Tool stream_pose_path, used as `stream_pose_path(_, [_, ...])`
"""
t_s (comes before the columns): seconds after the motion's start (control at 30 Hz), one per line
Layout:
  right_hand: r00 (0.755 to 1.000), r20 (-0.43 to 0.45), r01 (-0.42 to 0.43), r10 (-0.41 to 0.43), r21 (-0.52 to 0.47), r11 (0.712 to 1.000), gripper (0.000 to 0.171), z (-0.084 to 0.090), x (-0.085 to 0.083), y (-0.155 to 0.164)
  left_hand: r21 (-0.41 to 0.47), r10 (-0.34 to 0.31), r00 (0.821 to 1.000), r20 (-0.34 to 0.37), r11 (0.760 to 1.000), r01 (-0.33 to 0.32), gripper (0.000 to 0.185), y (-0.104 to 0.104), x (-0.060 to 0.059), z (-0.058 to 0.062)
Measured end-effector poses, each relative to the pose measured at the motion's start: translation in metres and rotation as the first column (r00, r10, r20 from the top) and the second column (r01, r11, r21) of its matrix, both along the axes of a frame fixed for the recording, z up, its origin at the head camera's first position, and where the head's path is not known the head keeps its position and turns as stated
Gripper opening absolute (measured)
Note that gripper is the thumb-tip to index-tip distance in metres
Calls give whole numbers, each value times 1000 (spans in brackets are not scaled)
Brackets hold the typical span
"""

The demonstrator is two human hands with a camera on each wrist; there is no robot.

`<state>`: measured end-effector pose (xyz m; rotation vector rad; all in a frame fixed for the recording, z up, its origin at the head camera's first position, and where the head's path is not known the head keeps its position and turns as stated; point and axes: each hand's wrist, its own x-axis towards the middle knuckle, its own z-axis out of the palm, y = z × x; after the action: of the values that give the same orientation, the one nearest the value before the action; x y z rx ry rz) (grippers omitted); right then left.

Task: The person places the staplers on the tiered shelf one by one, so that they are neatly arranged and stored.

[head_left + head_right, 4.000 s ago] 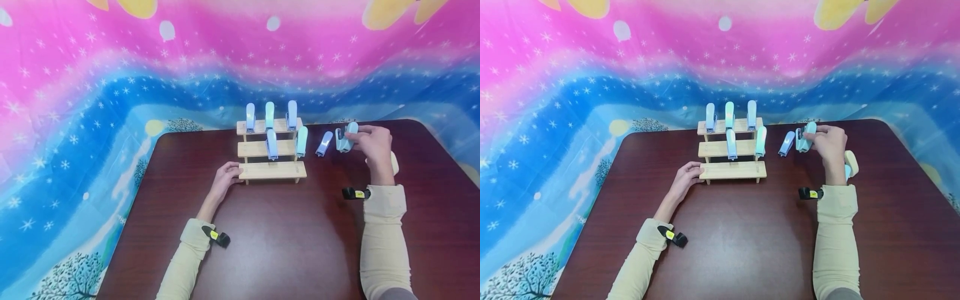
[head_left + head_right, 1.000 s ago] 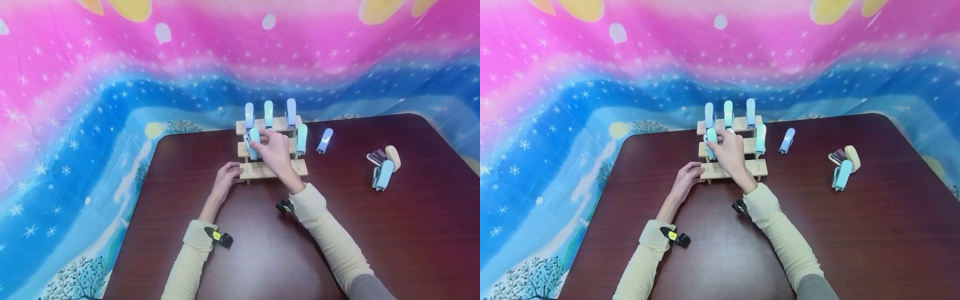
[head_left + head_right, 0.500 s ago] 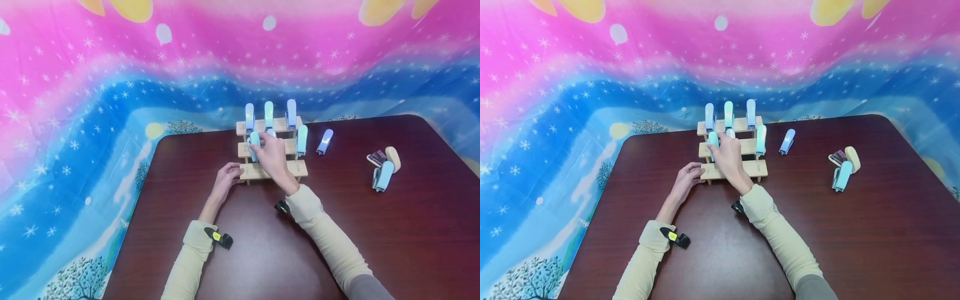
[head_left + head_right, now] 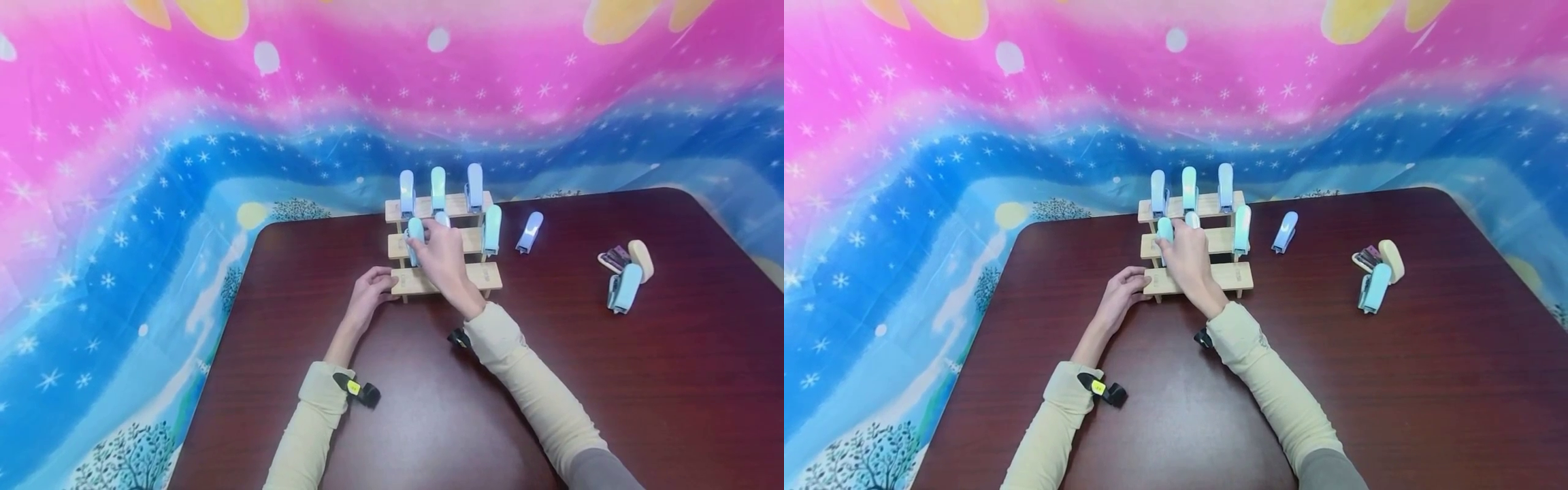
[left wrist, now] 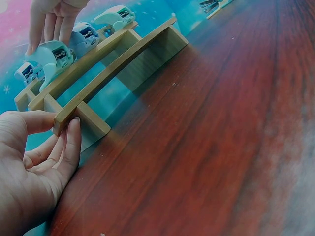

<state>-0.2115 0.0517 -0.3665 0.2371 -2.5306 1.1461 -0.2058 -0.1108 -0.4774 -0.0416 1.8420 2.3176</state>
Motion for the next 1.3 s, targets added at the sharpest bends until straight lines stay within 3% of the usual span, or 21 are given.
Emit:
stream_pose_path(0.23, [1000,-7,11,-11,12,1000,32,0,0,-2,-5,3,1000,4,1000,-3,27,0,0,0])
stream_pose_path(0.53, [996,-89,24,-18,69,997,29,-4,-2,-4,-14,-2,1000,-1,1000,2,26,0,0,0])
stream_pose_path(1.07, [998,-59,3,0,55,998,15,-7,-1,-6,-19,2,1000,9,1000,-2,28,0,3,-2])
stream_pose_path(1.3, [994,-110,24,-18,53,998,14,-9,-2,-8,-25,0,1000,2,1000,0,28,0,4,-2])
